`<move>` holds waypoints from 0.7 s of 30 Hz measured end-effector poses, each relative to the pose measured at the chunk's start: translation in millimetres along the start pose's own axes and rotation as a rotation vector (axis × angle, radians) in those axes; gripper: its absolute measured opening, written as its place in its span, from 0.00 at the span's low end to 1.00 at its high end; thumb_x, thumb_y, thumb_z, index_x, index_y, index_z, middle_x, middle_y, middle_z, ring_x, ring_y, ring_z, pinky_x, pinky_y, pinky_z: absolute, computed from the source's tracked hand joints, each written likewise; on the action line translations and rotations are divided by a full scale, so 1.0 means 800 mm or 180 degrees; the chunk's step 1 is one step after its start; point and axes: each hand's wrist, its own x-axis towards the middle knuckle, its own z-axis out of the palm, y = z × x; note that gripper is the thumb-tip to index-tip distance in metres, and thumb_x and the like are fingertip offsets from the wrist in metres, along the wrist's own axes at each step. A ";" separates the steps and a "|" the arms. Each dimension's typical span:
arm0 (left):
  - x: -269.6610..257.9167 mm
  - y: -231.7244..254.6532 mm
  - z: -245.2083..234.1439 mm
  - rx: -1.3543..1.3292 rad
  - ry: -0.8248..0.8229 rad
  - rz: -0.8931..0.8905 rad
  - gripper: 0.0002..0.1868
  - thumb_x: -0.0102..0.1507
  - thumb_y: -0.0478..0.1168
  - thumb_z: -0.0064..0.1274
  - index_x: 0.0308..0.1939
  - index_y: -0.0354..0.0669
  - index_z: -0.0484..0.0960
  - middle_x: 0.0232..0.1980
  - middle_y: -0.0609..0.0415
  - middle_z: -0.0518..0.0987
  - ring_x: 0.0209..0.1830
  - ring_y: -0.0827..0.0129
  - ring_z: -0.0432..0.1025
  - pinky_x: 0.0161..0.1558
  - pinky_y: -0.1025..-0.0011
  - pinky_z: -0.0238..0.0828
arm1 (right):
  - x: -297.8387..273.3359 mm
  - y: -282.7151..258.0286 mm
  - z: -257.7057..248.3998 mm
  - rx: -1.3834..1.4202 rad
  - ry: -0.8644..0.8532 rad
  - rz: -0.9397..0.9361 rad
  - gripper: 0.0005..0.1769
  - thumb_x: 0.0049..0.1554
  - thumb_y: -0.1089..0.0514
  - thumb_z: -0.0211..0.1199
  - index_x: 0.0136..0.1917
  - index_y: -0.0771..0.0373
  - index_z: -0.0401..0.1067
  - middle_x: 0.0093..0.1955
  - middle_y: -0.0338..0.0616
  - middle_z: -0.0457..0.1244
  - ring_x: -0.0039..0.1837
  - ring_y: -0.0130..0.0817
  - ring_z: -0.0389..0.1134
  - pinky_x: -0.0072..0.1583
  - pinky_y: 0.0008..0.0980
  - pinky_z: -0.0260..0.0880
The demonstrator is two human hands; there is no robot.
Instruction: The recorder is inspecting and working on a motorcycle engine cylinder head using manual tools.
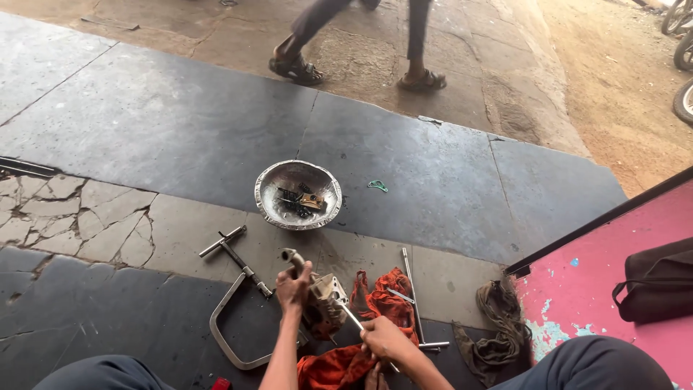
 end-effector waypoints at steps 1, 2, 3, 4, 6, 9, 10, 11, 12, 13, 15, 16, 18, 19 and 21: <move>-0.006 0.013 -0.001 -0.0004 -0.0013 0.0004 0.26 0.56 0.61 0.59 0.39 0.42 0.90 0.30 0.52 0.87 0.32 0.62 0.82 0.41 0.65 0.77 | 0.000 -0.002 0.000 0.0006 0.0013 0.0003 0.18 0.64 0.57 0.52 0.63 0.60 0.75 0.37 0.38 0.64 0.30 0.23 0.58 0.30 0.27 0.63; -0.013 0.026 -0.002 0.0175 -0.0034 0.0112 0.24 0.56 0.60 0.59 0.39 0.44 0.91 0.31 0.52 0.87 0.33 0.61 0.82 0.42 0.63 0.77 | 0.001 -0.003 0.000 -0.0050 -0.0106 0.0040 0.17 0.63 0.59 0.51 0.62 0.63 0.74 0.37 0.40 0.65 0.30 0.25 0.62 0.31 0.31 0.69; -0.023 0.037 -0.001 0.0353 -0.0062 0.0212 0.23 0.56 0.59 0.58 0.39 0.45 0.91 0.31 0.52 0.87 0.35 0.59 0.82 0.43 0.60 0.76 | 0.000 -0.002 -0.001 -0.0103 -0.0224 0.0089 0.17 0.63 0.61 0.51 0.61 0.66 0.73 0.38 0.41 0.65 0.30 0.27 0.65 0.32 0.34 0.74; -0.029 0.046 0.000 0.0350 -0.0083 0.0209 0.23 0.56 0.59 0.58 0.39 0.45 0.91 0.31 0.52 0.87 0.35 0.59 0.82 0.43 0.60 0.76 | -0.002 -0.011 -0.008 -0.0096 -0.0210 0.0103 0.17 0.63 0.61 0.51 0.61 0.66 0.73 0.38 0.41 0.65 0.30 0.27 0.65 0.32 0.34 0.74; -0.042 0.062 -0.002 0.0449 -0.0261 0.0266 0.22 0.57 0.60 0.57 0.38 0.47 0.91 0.29 0.51 0.87 0.33 0.60 0.83 0.44 0.58 0.77 | -0.007 -0.030 -0.019 0.0420 -0.0843 0.0144 0.14 0.65 0.60 0.56 0.52 0.79 0.68 0.35 0.49 0.66 0.31 0.37 0.71 0.32 0.35 0.74; -0.054 0.069 -0.001 0.0576 -0.0189 0.0572 0.21 0.56 0.59 0.58 0.36 0.46 0.92 0.30 0.53 0.87 0.34 0.58 0.82 0.44 0.57 0.78 | -0.003 -0.050 -0.031 0.0790 -0.0767 0.0107 0.11 0.64 0.63 0.60 0.48 0.77 0.73 0.36 0.49 0.68 0.31 0.33 0.69 0.34 0.34 0.77; -0.052 0.070 0.000 0.0578 -0.0191 0.0582 0.21 0.56 0.59 0.58 0.36 0.46 0.92 0.30 0.53 0.87 0.34 0.58 0.82 0.44 0.57 0.78 | 0.011 -0.043 -0.032 0.0797 -0.0763 0.0100 0.11 0.64 0.63 0.60 0.48 0.77 0.73 0.36 0.49 0.68 0.31 0.33 0.69 0.34 0.34 0.77; -0.053 0.070 0.000 0.0592 -0.0187 0.0566 0.21 0.56 0.59 0.59 0.36 0.48 0.92 0.30 0.53 0.87 0.34 0.58 0.82 0.44 0.57 0.77 | 0.024 -0.035 -0.033 0.0549 -0.0873 -0.0082 0.12 0.64 0.61 0.61 0.47 0.76 0.74 0.36 0.48 0.68 0.30 0.32 0.69 0.34 0.35 0.74; -0.053 0.069 0.000 0.0606 -0.0183 0.0549 0.20 0.56 0.58 0.59 0.37 0.49 0.92 0.30 0.54 0.86 0.34 0.58 0.82 0.43 0.57 0.77 | 0.037 -0.027 -0.034 0.0302 -0.0979 -0.0265 0.13 0.64 0.59 0.62 0.46 0.75 0.74 0.35 0.47 0.68 0.30 0.31 0.69 0.33 0.35 0.72; -0.045 0.059 0.005 0.0607 -0.0191 0.0553 0.20 0.56 0.58 0.59 0.37 0.49 0.92 0.30 0.54 0.86 0.34 0.58 0.82 0.43 0.57 0.77 | 0.053 0.005 -0.023 0.0308 -0.0973 -0.0264 0.13 0.64 0.59 0.62 0.46 0.75 0.74 0.35 0.47 0.68 0.30 0.31 0.69 0.33 0.35 0.72; -0.029 0.038 0.015 0.0546 -0.0303 0.0028 0.20 0.58 0.60 0.57 0.42 0.53 0.89 0.30 0.54 0.86 0.30 0.57 0.84 0.40 0.59 0.80 | 0.087 0.067 -0.002 -0.0855 -0.0576 -0.0847 0.20 0.65 0.52 0.61 0.44 0.74 0.79 0.33 0.46 0.67 0.30 0.29 0.65 0.37 0.34 0.67; -0.031 0.044 0.009 0.0546 -0.0306 0.0034 0.20 0.58 0.60 0.57 0.42 0.53 0.89 0.30 0.54 0.86 0.30 0.57 0.84 0.40 0.59 0.80 | 0.084 0.084 0.010 -0.0852 -0.0570 -0.0850 0.20 0.65 0.52 0.61 0.44 0.74 0.79 0.33 0.46 0.67 0.30 0.29 0.65 0.37 0.34 0.67; -0.036 0.057 0.003 0.0424 -0.0219 0.0398 0.21 0.57 0.59 0.58 0.36 0.48 0.92 0.29 0.56 0.87 0.33 0.62 0.84 0.42 0.60 0.79 | 0.078 0.118 0.028 -0.2284 0.1225 -0.3157 0.24 0.55 0.53 0.69 0.54 0.77 0.76 0.35 0.62 0.68 0.40 0.57 0.72 0.43 0.53 0.73; -0.039 0.062 0.005 0.0429 -0.0219 0.0392 0.21 0.57 0.59 0.58 0.36 0.48 0.92 0.29 0.56 0.87 0.33 0.62 0.84 0.42 0.60 0.79 | 0.052 0.101 0.028 -0.2282 0.1219 -0.3153 0.24 0.55 0.53 0.69 0.54 0.77 0.76 0.35 0.62 0.68 0.40 0.57 0.72 0.43 0.53 0.73; -0.045 0.075 0.008 0.0817 -0.0538 0.0405 0.20 0.57 0.61 0.58 0.40 0.55 0.91 0.27 0.54 0.86 0.32 0.61 0.83 0.43 0.60 0.78 | 0.000 0.065 0.030 -0.1873 0.0811 -0.1315 0.18 0.54 0.52 0.64 0.54 0.64 0.76 0.44 0.60 0.70 0.49 0.57 0.72 0.53 0.52 0.71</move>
